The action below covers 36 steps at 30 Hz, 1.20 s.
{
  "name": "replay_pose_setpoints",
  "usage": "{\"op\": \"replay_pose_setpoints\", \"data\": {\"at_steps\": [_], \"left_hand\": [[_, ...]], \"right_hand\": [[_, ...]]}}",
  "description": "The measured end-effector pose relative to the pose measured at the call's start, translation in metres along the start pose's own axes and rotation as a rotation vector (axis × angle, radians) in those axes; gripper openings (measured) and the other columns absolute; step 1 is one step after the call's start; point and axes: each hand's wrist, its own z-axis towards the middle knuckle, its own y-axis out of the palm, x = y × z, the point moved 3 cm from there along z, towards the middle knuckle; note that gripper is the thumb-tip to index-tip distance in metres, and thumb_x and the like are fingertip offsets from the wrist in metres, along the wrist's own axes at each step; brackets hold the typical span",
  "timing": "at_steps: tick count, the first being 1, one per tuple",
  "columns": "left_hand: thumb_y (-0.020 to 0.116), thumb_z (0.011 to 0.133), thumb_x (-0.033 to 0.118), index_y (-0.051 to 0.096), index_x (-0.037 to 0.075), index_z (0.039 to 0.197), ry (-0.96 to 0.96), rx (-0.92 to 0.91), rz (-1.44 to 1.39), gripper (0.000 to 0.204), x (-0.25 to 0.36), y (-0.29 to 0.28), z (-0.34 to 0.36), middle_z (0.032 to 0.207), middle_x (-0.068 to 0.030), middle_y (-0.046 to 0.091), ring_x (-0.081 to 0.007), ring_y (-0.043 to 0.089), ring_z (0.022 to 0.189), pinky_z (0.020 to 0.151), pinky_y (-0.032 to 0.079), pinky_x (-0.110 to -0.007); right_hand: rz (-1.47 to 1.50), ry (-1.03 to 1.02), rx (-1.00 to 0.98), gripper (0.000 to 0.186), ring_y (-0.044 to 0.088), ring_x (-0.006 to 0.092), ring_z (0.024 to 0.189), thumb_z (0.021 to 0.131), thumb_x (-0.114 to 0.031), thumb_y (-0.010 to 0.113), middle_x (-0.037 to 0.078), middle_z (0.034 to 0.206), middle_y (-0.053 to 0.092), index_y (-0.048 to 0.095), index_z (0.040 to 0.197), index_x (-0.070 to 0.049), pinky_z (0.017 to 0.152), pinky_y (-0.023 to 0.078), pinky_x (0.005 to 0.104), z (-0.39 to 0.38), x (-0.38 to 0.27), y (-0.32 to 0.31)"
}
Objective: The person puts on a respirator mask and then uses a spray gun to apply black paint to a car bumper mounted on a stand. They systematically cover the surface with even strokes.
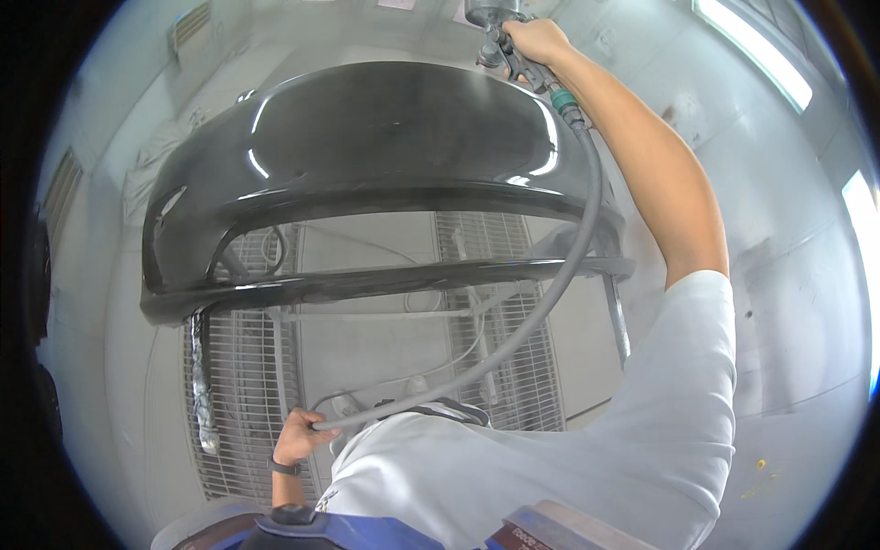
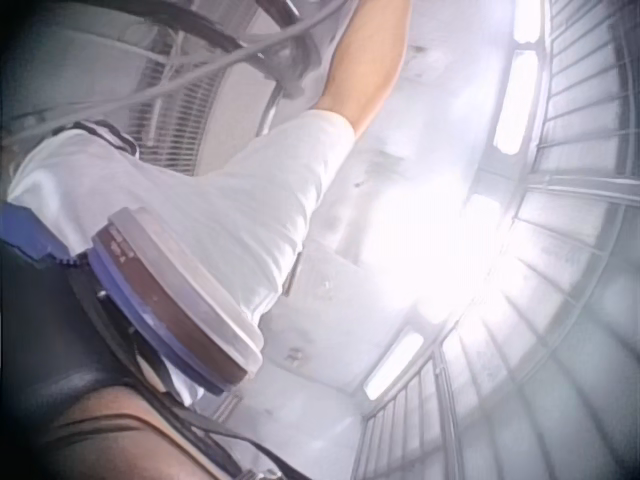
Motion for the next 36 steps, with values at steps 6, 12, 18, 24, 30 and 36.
{"op": "replay_pose_setpoints", "data": {"at_steps": [6,12,18,24,30,36], "left_hand": [[0.085,0.078,0.011,0.062,-0.001,0.061,0.038,0.098,-0.089,0.031,-0.04,-0.026,-0.024,0.054,0.0057,0.042,-0.0049,0.036,0.057,0.049,0.027,-0.029],[0.083,0.077,0.01,0.053,0.001,0.057,0.011,0.167,-0.156,0.037,-0.066,-0.043,-0.047,0.055,0.0055,0.037,-0.0047,0.034,0.057,0.05,0.024,-0.031],[0.083,0.077,0.011,0.057,0.001,0.059,-0.008,0.233,-0.142,0.034,-0.1,-0.042,-0.062,0.055,0.0055,0.04,-0.0047,0.035,0.057,0.051,0.027,-0.03],[0.083,0.078,0.011,0.066,-0.001,0.063,-0.054,0.271,-0.174,0.025,-0.114,-0.03,-0.069,0.054,0.0031,0.051,-0.0043,0.042,0.055,0.051,0.031,-0.028],[0.082,0.082,0.011,0.067,-0.001,0.064,-0.051,0.315,-0.238,0.026,-0.095,-0.011,-0.069,0.055,0.0025,0.053,-0.0051,0.043,0.055,0.051,0.032,-0.027],[0.083,0.083,0.012,0.07,-0.001,0.068,-0.048,0.217,-0.196,0.024,-0.064,0.021,-0.028,0.058,0.003,0.054,-0.0047,0.043,0.057,0.052,0.033,-0.027]], "right_hand": [[-0.07,-0.172,-0.098,0.045,0.068,0.0218,0.053,0.098,-0.037,0.055,0.013,0.066,0.067,0.067,0.084,0.004,0.04,0.053,0.0316,-0.001,-0.107,0.09],[-0.694,-0.607,-0.044,0.036,0.071,0.0306,0.078,0.093,-0.03,0.054,0.019,0.087,0.073,0.075,0.093,-0.001,0.068,0.055,0.0395,0.04,-0.207,0.195],[-1.021,-0.965,-0.088,0.033,0.074,0.0352,0.097,0.09,-0.025,0.055,0.022,0.101,0.075,0.078,0.099,-0.004,0.085,0.057,0.0455,0.056,-0.278,0.306],[-0.715,-1.05,-0.102,0.035,0.072,0.0372,0.098,0.088,-0.028,0.058,0.024,0.105,0.073,0.077,0.1,-0.001,0.086,0.055,0.0446,0.067,-0.319,0.367],[-0.11,-0.585,-0.213,0.043,0.071,0.0328,0.094,0.086,-0.037,0.056,0.022,0.1,0.074,0.077,0.092,0.0,0.081,0.053,0.0424,0.097,-0.266,0.308],[0.003,-0.482,-0.171,0.043,0.072,0.0311,0.087,0.088,-0.04,0.057,0.019,0.091,0.075,0.077,0.092,-0.003,0.078,0.054,0.0418,0.102,-0.157,0.182]]}}
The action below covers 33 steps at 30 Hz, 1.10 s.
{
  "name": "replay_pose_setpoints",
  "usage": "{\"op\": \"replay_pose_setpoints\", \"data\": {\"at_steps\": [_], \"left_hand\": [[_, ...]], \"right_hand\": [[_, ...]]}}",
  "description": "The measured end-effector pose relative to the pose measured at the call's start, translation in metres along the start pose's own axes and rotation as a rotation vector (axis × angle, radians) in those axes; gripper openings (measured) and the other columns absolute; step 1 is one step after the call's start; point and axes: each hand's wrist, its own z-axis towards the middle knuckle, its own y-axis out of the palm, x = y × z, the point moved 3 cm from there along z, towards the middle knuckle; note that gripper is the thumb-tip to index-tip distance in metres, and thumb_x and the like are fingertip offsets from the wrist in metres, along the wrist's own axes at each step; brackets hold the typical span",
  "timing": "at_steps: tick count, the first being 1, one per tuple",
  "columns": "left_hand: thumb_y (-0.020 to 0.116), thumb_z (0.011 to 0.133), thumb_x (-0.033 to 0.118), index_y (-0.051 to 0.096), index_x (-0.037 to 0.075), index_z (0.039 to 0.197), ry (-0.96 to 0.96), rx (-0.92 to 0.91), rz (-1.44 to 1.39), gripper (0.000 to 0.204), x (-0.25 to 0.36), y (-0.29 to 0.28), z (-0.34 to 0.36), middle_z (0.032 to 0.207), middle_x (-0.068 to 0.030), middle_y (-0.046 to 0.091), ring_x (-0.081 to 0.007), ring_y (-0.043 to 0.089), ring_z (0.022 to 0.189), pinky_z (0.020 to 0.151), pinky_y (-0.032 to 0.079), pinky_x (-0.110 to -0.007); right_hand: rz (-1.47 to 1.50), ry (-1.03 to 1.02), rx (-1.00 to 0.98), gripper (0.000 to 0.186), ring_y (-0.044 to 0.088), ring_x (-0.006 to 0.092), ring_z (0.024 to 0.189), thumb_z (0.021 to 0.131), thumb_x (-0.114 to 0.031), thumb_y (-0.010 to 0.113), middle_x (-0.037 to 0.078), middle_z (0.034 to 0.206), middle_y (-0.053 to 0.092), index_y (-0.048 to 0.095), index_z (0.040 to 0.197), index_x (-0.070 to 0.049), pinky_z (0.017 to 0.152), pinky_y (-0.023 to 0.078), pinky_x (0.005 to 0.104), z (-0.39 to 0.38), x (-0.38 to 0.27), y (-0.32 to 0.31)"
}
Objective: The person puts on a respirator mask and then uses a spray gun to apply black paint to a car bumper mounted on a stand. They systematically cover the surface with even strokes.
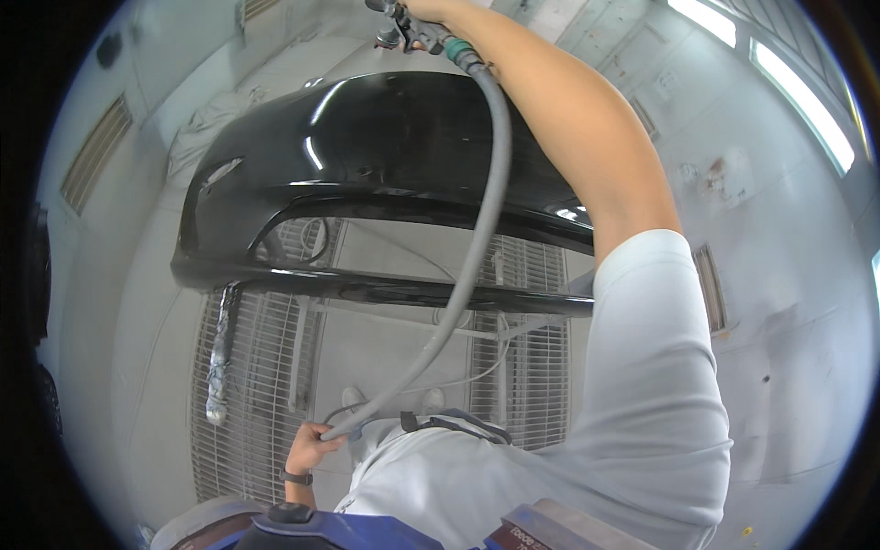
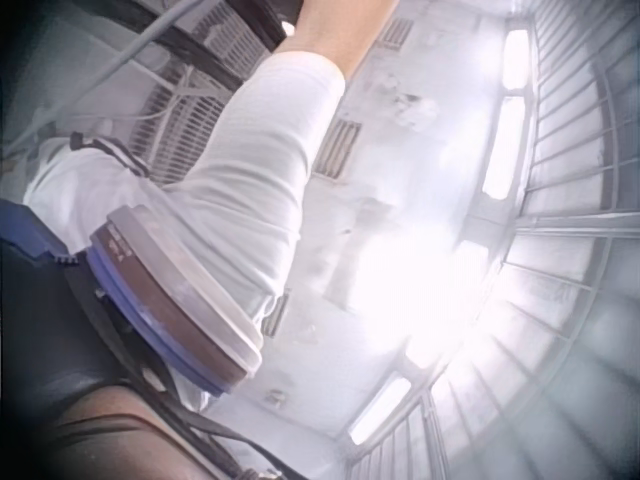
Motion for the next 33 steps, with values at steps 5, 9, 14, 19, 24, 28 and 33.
{"op": "replay_pose_setpoints", "data": {"at_steps": [5,9,14,19,24,28,33], "left_hand": [[0.084,0.082,0.011,0.071,-0.002,0.071,0.037,-0.127,0.14,0.021,0.039,0.06,0.037,0.057,0.0048,0.051,-0.0046,0.042,0.058,0.052,0.032,-0.028],[0.084,0.083,0.014,0.074,-0.002,0.076,-0.007,-0.215,0.247,0.02,0.069,0.109,0.06,0.059,0.003,0.054,-0.0056,0.045,0.059,0.053,0.034,-0.028],[0.084,0.085,0.017,0.078,-0.002,0.084,-0.052,-0.298,0.363,0.02,0.111,0.173,0.078,0.062,-0.0005,0.061,-0.007,0.05,0.061,0.055,0.039,-0.029],[0.085,0.084,0.021,0.077,-0.003,0.086,-0.057,-0.339,0.514,0.025,0.152,0.229,0.089,0.058,-0.0012,0.057,-0.0076,0.046,0.06,0.053,0.037,-0.031],[0.085,0.084,0.025,0.074,-0.003,0.083,-0.024,-0.365,0.657,0.03,0.181,0.269,0.097,0.055,-0.0031,0.052,-0.0081,0.043,0.057,0.05,0.035,-0.032],[0.085,0.083,0.026,0.073,-0.003,0.081,-0.057,-0.35,0.653,0.032,0.198,0.297,0.102,0.053,-0.0039,0.05,-0.0097,0.042,0.055,0.05,0.034,-0.034],[0.084,0.082,0.03,0.074,-0.003,0.083,-0.043,-0.368,0.801,0.035,0.212,0.314,0.106,0.053,-0.0065,0.051,-0.011,0.044,0.054,0.05,0.036,-0.035]], "right_hand": [[0.348,0.187,-0.091,0.04,0.064,0.0205,0.048,0.1,-0.035,0.054,0.012,0.073,0.069,0.068,0.094,0.002,0.042,0.052,0.0321,-0.087,0.088,-0.111],[0.284,0.271,0.057,0.04,0.064,0.0166,0.052,0.102,-0.036,0.052,0.01,0.075,0.07,0.068,0.1,0.001,0.044,0.052,0.0294,-0.143,0.161,-0.182],[0.397,0.354,0.046,0.042,0.062,0.0159,0.05,0.104,-0.036,0.05,0.01,0.074,0.071,0.069,0.097,0.0,0.044,0.049,0.028,-0.203,0.267,-0.259],[0.393,0.393,0.101,0.042,0.057,0.0172,0.044,0.105,-0.034,0.049,0.011,0.071,0.069,0.07,0.098,0.002,0.042,0.047,0.0295,-0.261,0.364,-0.315],[0.408,0.516,0.318,0.043,0.061,0.0193,0.045,0.101,-0.04,0.057,0.012,0.068,0.066,0.07,0.102,0.002,0.04,0.049,0.0321,-0.325,0.428,-0.35],[0.407,0.564,0.321,0.042,0.061,0.0205,0.046,0.101,-0.039,0.056,0.011,0.069,0.068,0.07,0.098,0.001,0.041,0.05,0.0332,-0.364,0.481,-0.373],[0.44,0.674,0.4,0.047,0.067,0.0215,0.056,0.097,-0.044,0.061,0.011,0.078,0.071,0.071,0.1,0.002,0.048,0.055,0.034,-0.401,0.562,-0.383]]}}
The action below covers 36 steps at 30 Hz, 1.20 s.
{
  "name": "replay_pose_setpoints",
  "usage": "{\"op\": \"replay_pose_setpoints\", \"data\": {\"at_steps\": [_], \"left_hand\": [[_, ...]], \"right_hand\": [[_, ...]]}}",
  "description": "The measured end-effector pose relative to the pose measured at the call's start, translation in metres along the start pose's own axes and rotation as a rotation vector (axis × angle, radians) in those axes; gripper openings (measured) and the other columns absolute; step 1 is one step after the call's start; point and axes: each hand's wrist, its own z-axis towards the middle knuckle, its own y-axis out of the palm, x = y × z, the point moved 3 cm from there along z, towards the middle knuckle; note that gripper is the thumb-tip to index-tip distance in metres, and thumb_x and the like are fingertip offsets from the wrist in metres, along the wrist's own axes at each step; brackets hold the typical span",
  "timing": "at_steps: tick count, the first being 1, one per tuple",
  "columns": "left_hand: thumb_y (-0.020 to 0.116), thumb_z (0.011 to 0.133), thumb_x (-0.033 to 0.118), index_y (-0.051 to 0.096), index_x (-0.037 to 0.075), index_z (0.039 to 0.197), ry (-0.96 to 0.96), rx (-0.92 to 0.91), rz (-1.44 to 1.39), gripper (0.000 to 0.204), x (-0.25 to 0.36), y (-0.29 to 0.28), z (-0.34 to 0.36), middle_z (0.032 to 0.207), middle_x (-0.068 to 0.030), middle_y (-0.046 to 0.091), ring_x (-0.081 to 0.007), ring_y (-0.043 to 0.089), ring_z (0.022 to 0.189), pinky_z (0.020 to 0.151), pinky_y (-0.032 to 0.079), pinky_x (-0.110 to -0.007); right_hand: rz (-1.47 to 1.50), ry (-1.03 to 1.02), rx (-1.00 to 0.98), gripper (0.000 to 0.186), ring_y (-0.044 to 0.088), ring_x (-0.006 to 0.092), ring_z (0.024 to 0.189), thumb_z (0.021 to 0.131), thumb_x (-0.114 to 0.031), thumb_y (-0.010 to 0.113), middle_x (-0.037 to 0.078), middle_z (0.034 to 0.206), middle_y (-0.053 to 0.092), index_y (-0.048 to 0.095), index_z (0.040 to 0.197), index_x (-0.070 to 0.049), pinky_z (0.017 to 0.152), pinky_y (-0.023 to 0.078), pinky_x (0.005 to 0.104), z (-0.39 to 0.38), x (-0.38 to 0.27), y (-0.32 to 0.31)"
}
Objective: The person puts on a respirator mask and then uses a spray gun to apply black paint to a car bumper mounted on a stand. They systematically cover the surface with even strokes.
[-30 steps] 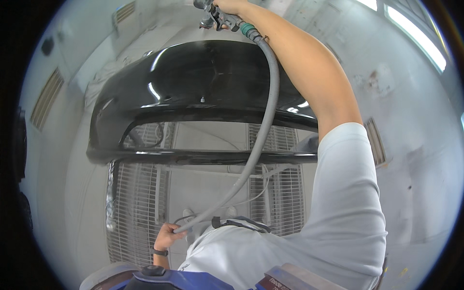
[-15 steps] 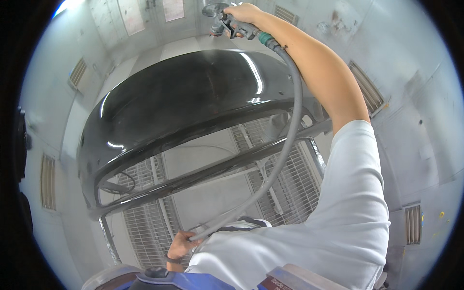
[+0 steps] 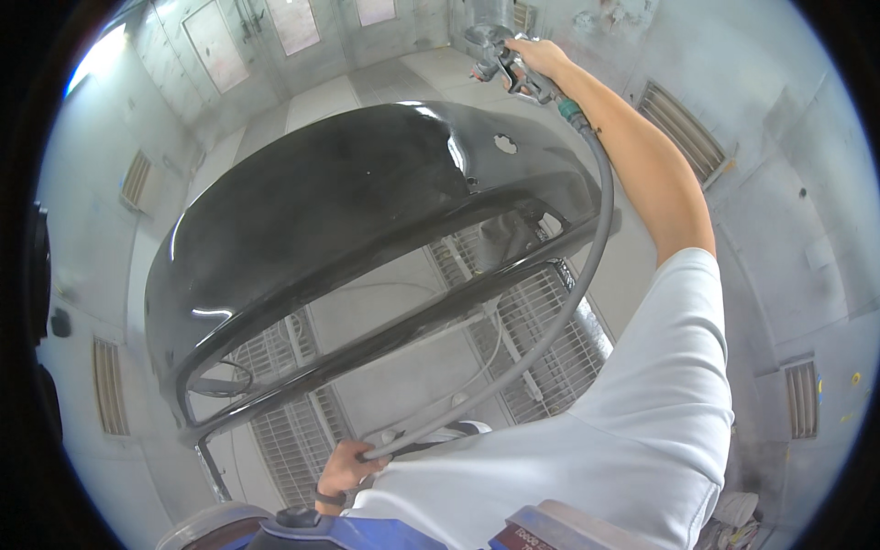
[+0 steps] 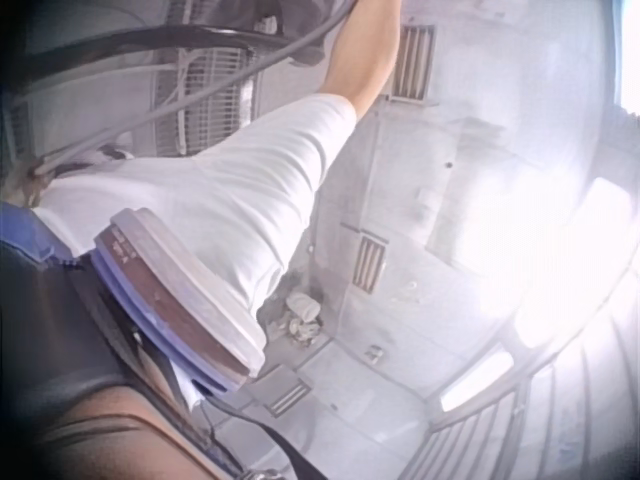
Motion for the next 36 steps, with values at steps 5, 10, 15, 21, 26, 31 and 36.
{"op": "replay_pose_setpoints", "data": {"at_steps": [5,10,15,21,26,31,36], "left_hand": [[0.084,0.081,0.038,0.077,-0.002,0.092,-0.041,-0.032,-0.054,0.042,0.002,-0.004,-0.002,0.061,-0.0109,0.062,-0.0139,0.054,0.06,0.058,0.044,-0.034],[0.084,0.083,0.033,0.078,-0.002,0.093,-0.027,0.022,-0.133,0.036,-0.015,-0.009,-0.018,0.059,-0.0104,0.062,-0.0116,0.051,0.056,0.053,0.042,-0.034],[0.083,0.084,0.032,0.078,-0.002,0.093,0.042,0.066,-0.174,0.036,-0.068,-0.021,-0.041,0.06,-0.0102,0.063,-0.0105,0.053,0.058,0.054,0.043,-0.032],[0.082,0.087,0.02,0.078,-0.002,0.088,0.108,0.078,-0.362,0.022,-0.179,-0.031,-0.067,0.062,-0.0011,0.063,-0.0072,0.052,0.062,0.054,0.041,-0.029],[0.085,0.083,0.025,0.075,-0.001,0.08,0.075,0.209,-0.457,0.027,-0.28,-0.05,-0.112,0.057,-0.0036,0.054,-0.0101,0.044,0.056,0.052,0.034,-0.031],[0.083,0.086,0.02,0.078,-0.002,0.082,0.059,0.301,-0.75,0.023,-0.352,-0.058,-0.173,0.061,0.0015,0.059,-0.0065,0.048,0.059,0.054,0.038,-0.029],[0.083,0.085,0.02,0.077,-0.001,0.081,0.02,0.375,-0.86,0.022,-0.4,-0.037,-0.208,0.062,0.0016,0.06,-0.0061,0.048,0.06,0.054,0.037,-0.028]], "right_hand": [[-0.172,0.069,0.199,0.054,0.072,0.0261,0.067,0.09,-0.049,0.065,0.016,0.087,0.073,0.072,0.099,0.004,0.058,0.058,0.0392,0.018,0.039,-0.029],[-0.496,-0.035,0.284,0.049,0.07,0.0306,0.062,0.092,-0.041,0.061,0.021,0.077,0.07,0.07,0.087,0.007,0.054,0.056,0.0414,0.01,0.02,-0.01],[-0.572,-0.084,0.232,0.051,0.068,0.0314,0.051,0.09,-0.039,0.059,0.023,0.07,0.067,0.069,0.08,0.011,0.049,0.057,0.0445,-0.012,-0.046,0.061],[-0.645,-0.331,0.068,0.055,0.07,0.0304,0.055,0.09,-0.042,0.059,0.024,0.072,0.069,0.07,0.078,0.01,0.06,0.057,0.043,-0.069,-0.187,0.22],[-0.578,-0.338,-0.146,0.056,0.071,0.0292,0.061,0.088,-0.046,0.06,0.022,0.071,0.07,0.071,0.077,0.009,0.069,0.056,0.0426,-0.126,-0.298,0.392],[-0.86,-0.627,-0.16,0.054,0.073,0.0321,0.068,0.09,-0.044,0.056,0.023,0.084,0.073,0.074,0.086,0.006,0.075,0.056,0.0445,-0.19,-0.389,0.584],[-1.012,-0.786,-0.383,0.05,0.068,0.0383,0.109,0.096,-0.034,0.04,0.024,0.115,0.071,0.073,0.11,0.001,0.095,0.052,0.0458,-0.257,-0.438,0.738]]}}
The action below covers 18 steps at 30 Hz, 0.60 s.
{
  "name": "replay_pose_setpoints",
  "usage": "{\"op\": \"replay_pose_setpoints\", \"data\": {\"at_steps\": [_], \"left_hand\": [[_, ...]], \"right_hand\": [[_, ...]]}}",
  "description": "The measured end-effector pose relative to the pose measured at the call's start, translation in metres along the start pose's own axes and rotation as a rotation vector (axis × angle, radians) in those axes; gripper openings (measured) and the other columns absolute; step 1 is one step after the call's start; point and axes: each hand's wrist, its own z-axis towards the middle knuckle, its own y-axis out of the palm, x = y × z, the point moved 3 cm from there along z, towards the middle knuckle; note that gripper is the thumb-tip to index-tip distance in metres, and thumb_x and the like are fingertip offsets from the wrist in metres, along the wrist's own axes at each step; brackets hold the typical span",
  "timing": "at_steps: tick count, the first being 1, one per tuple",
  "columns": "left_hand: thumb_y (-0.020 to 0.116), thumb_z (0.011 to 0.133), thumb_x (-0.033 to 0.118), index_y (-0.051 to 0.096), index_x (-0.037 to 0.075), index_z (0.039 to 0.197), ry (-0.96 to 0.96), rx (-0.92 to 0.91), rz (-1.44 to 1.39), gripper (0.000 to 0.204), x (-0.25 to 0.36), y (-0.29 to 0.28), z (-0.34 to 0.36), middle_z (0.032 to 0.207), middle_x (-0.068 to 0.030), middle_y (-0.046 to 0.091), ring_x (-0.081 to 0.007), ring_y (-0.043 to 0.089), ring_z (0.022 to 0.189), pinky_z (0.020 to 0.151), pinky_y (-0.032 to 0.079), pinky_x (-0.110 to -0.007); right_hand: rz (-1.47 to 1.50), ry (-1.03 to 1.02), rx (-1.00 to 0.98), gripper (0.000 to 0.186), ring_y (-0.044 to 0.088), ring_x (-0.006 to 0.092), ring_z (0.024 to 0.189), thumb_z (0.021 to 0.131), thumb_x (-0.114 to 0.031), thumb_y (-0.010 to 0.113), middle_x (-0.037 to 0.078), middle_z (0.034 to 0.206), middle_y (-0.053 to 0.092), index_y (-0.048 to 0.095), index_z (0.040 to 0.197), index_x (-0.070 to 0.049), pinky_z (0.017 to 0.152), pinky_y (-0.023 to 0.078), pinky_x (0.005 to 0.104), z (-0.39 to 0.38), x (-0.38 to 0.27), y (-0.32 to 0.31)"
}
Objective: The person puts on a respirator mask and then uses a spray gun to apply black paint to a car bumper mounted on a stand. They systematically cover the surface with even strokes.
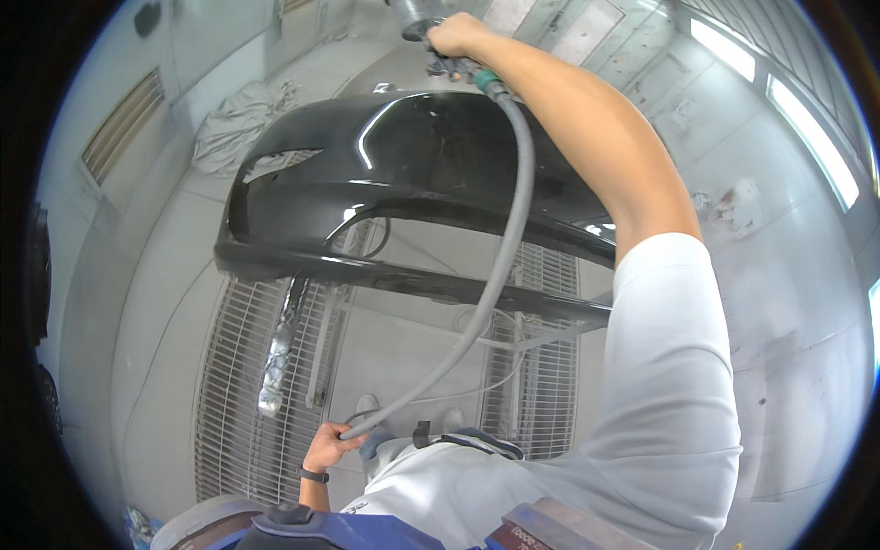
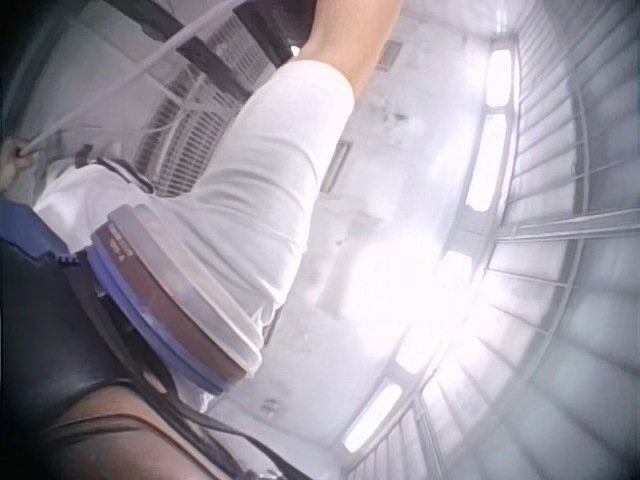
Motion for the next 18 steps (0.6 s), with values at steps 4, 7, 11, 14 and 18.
{"op": "replay_pose_setpoints", "data": {"at_steps": [4,7,11,14,18], "left_hand": [[0.084,0.083,0.023,0.077,-0.001,0.08,-0.064,0.038,0.037,0.026,-0.033,-0.011,-0.02,0.059,0.0024,0.056,-0.0052,0.044,0.058,0.052,0.032,-0.029],[0.085,0.082,0.027,0.075,-0.001,0.078,-0.144,0.035,0.135,0.03,-0.046,-0.013,-0.025,0.056,0.0024,0.052,-0.0056,0.04,0.056,0.051,0.03,-0.03],[0.086,0.079,0.031,0.074,-0.001,0.078,-0.057,-0.079,0.268,0.034,-0.043,-0.006,-0.019,0.055,0.0005,0.052,-0.0073,0.041,0.056,0.051,0.032,-0.032],[0.085,0.079,0.031,0.074,-0.001,0.081,-0.02,-0.14,0.449,0.033,-0.044,0.007,-0.011,0.059,-0.0048,0.059,-0.0109,0.048,0.056,0.053,0.038,-0.034],[0.086,0.076,0.03,0.075,0.001,0.088,0.004,-0.205,0.598,0.033,-0.066,0.033,0.013,0.069,-0.0101,0.066,-0.0169,0.059,0.062,0.06,0.047,-0.034]], "right_hand": [[0.212,-0.15,0.08,0.054,0.074,0.0316,0.082,0.092,-0.047,0.056,0.022,0.094,0.075,0.075,0.095,0.003,0.082,0.057,0.0414,0.02,-0.089,0.024],[0.663,-0.083,-0.155,0.044,0.072,0.0218,0.062,0.099,-0.036,0.057,0.021,0.087,0.073,0.072,0.102,0.006,0.045,0.057,0.0331,0.0,-0.116,0.031],[0.59,-0.309,0.034,0.045,0.07,0.024,0.078,0.092,-0.043,0.059,0.014,0.081,0.073,0.074,0.086,0.0,0.075,0.054,0.0383,-0.081,-0.129,-0.005],[0.674,-0.175,0.091,0.047,0.069,0.0225,0.074,0.095,-0.044,0.063,0.013,0.078,0.072,0.074,0.086,0.001,0.067,0.056,0.0378,-0.191,-0.09,-0.049],[0.885,-0.006,0.021,0.047,0.068,0.0196,0.083,0.1,-0.046,0.062,0.012,0.096,0.073,0.071,0.11,-0.001,0.053,0.058,0.0326,-0.346,-0.034,-0.08]]}}
